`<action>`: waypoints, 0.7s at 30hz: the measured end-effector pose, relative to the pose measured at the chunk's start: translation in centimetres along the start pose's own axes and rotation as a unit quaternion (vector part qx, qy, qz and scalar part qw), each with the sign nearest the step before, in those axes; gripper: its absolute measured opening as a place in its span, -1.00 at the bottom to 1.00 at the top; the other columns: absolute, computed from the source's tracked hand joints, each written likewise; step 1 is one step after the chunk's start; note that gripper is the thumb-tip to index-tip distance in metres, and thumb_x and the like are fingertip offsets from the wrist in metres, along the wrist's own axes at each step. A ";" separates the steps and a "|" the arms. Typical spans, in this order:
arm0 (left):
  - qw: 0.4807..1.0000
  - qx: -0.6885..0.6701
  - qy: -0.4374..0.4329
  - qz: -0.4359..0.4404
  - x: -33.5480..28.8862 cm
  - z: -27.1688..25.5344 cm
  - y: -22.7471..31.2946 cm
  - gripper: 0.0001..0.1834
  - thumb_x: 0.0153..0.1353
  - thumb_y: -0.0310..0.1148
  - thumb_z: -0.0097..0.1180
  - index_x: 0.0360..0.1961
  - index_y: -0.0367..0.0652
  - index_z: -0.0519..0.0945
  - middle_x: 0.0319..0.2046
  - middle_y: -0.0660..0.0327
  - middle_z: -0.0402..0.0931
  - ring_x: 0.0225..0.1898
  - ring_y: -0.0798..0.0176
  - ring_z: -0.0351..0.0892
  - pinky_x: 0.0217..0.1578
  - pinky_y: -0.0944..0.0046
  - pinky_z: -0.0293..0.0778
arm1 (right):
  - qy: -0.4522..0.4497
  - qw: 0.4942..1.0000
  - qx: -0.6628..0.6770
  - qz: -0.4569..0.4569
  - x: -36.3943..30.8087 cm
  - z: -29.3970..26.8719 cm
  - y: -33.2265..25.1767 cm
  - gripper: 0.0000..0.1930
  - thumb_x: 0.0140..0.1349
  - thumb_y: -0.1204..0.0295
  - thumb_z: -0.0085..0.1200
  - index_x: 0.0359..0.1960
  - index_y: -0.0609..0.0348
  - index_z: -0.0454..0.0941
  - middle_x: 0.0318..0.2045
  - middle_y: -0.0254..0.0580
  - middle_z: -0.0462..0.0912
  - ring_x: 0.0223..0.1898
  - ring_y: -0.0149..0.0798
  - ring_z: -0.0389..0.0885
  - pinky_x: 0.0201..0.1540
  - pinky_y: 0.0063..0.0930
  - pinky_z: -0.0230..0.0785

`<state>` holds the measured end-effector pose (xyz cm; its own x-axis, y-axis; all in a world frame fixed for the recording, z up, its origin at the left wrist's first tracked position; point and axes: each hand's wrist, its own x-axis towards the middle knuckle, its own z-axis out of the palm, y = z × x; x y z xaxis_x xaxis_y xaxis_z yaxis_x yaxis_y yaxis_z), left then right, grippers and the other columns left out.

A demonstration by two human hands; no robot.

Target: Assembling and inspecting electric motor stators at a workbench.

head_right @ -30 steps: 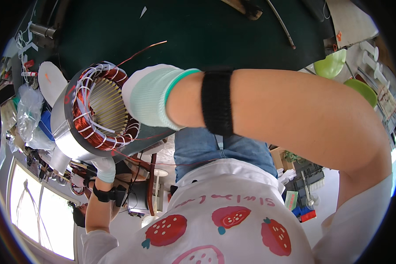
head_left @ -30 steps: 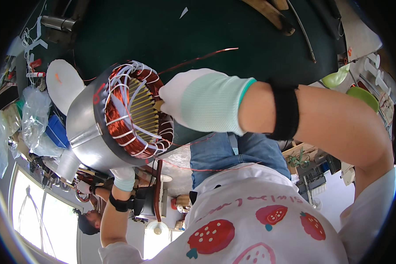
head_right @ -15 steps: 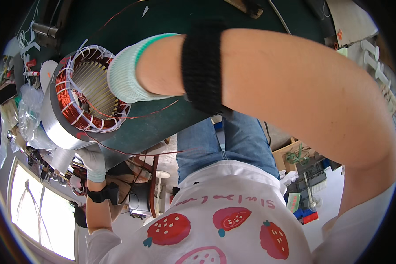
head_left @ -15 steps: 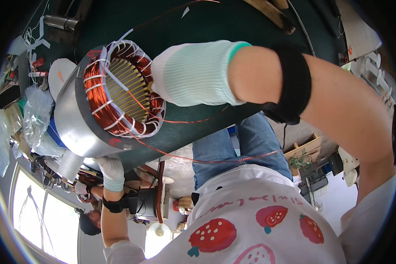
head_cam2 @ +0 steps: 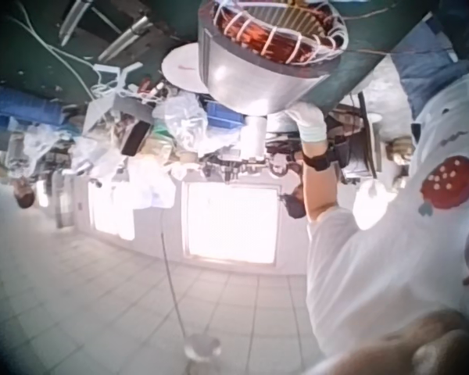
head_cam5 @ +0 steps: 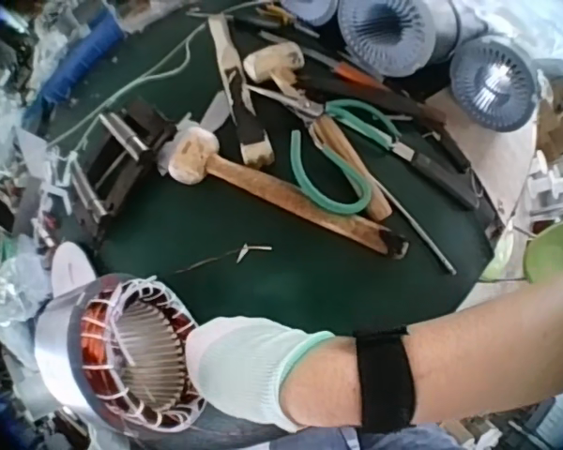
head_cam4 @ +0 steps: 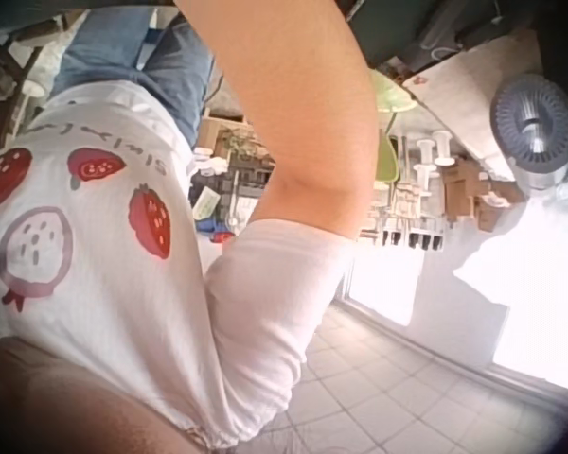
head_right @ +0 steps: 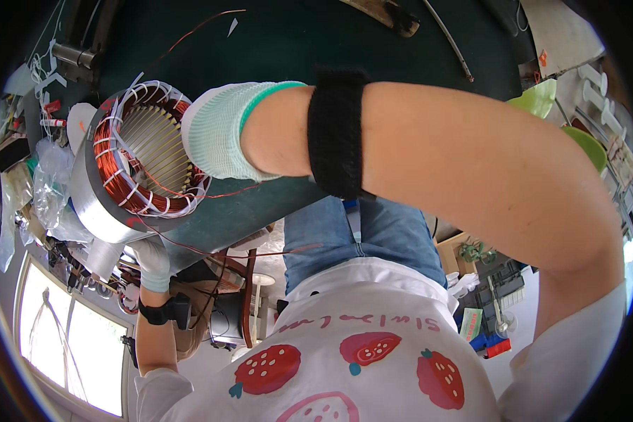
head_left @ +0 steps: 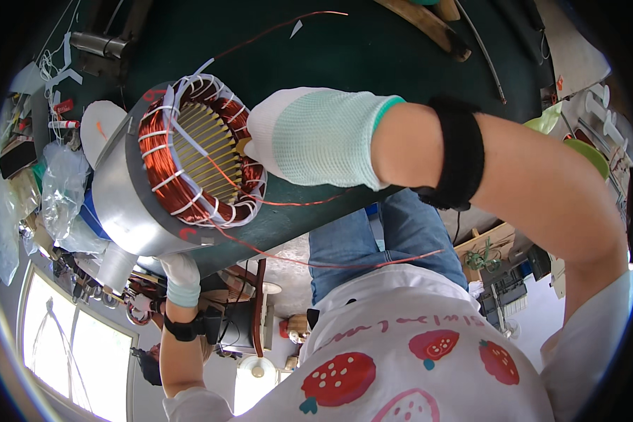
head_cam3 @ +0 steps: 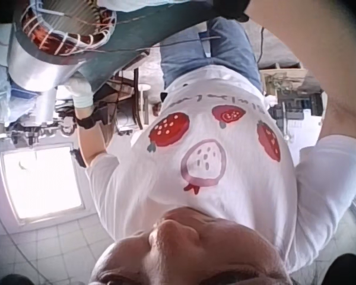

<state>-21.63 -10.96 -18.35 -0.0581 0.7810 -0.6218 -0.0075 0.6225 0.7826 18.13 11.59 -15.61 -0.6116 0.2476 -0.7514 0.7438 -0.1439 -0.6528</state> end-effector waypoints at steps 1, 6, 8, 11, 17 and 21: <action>1.000 -0.001 0.000 0.000 0.1 0.2 0.3 -0.25 0.47 0.24 -0.27 0.46 -0.05 0.18 0.39 0.30 0.28 0.37 0.25 0.27 0.39 0.12 0.17 | 0.000 1.000 -0.001 0.000 0.0 0.3 0.2 -0.63 0.47 0.25 -0.14 -0.10 0.29 0.65 -0.27 0.10 0.71 -0.23 0.06 0.73 -0.10 -0.18 0.59; 0.995 -0.040 0.084 0.039 0.6 0.4 -0.6 -0.27 0.48 0.21 -0.24 0.47 -0.03 0.16 0.42 0.31 0.23 0.38 0.24 0.26 0.40 0.12 0.17 | 0.050 0.994 -0.079 -0.064 0.7 1.2 1.0 -0.64 0.46 0.25 -0.11 -0.12 0.26 0.66 -0.26 0.13 0.70 -0.21 0.10 0.72 -0.09 -0.17 0.58; 0.987 -0.064 0.143 0.021 0.9 1.5 -0.5 -0.29 0.49 0.19 -0.23 0.47 -0.03 0.16 0.42 0.30 0.23 0.38 0.23 0.26 0.40 0.13 0.18 | 0.062 0.995 -0.054 -0.064 1.4 1.5 1.4 -0.65 0.45 0.25 -0.10 -0.12 0.26 0.66 -0.27 0.14 0.70 -0.22 0.10 0.72 -0.09 -0.17 0.58; 0.987 -0.144 0.069 0.029 0.6 0.1 -0.8 -0.33 0.51 0.12 -0.21 0.47 -0.03 0.16 0.41 0.29 0.23 0.38 0.21 0.25 0.40 0.14 0.19 | 0.078 0.993 -0.047 -0.069 1.2 1.6 1.5 -0.73 0.35 0.35 0.04 -0.13 0.28 0.69 -0.25 0.11 0.72 -0.23 0.07 0.74 -0.14 -0.21 0.60; 0.982 -0.153 -0.085 0.078 0.5 1.0 -0.8 -0.45 0.57 -0.10 -0.20 0.47 -0.06 0.13 0.41 0.26 0.20 0.39 0.24 0.23 0.43 0.16 0.18 | 0.092 0.994 -0.037 -0.046 1.9 2.7 1.5 -0.76 0.26 0.42 0.17 -0.14 0.30 0.72 -0.24 0.06 0.75 -0.23 0.01 0.77 -0.20 -0.25 0.63; 0.933 -0.284 -0.210 0.072 1.8 2.3 0.4 -0.47 0.58 -0.14 -0.25 0.47 -0.08 0.11 0.45 0.22 0.16 0.42 0.24 0.19 0.47 0.18 0.12 | 0.113 0.987 -0.085 -0.078 1.6 2.8 1.3 -0.75 0.20 0.41 0.23 -0.14 0.27 0.73 -0.27 0.04 0.76 -0.24 0.00 0.78 -0.22 -0.25 0.64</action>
<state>-19.43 -9.21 -19.19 0.2950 0.8798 -0.3728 -0.5643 0.4753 0.6750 17.35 9.10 -17.95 -0.6603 0.4649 -0.5898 0.6915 0.0701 -0.7190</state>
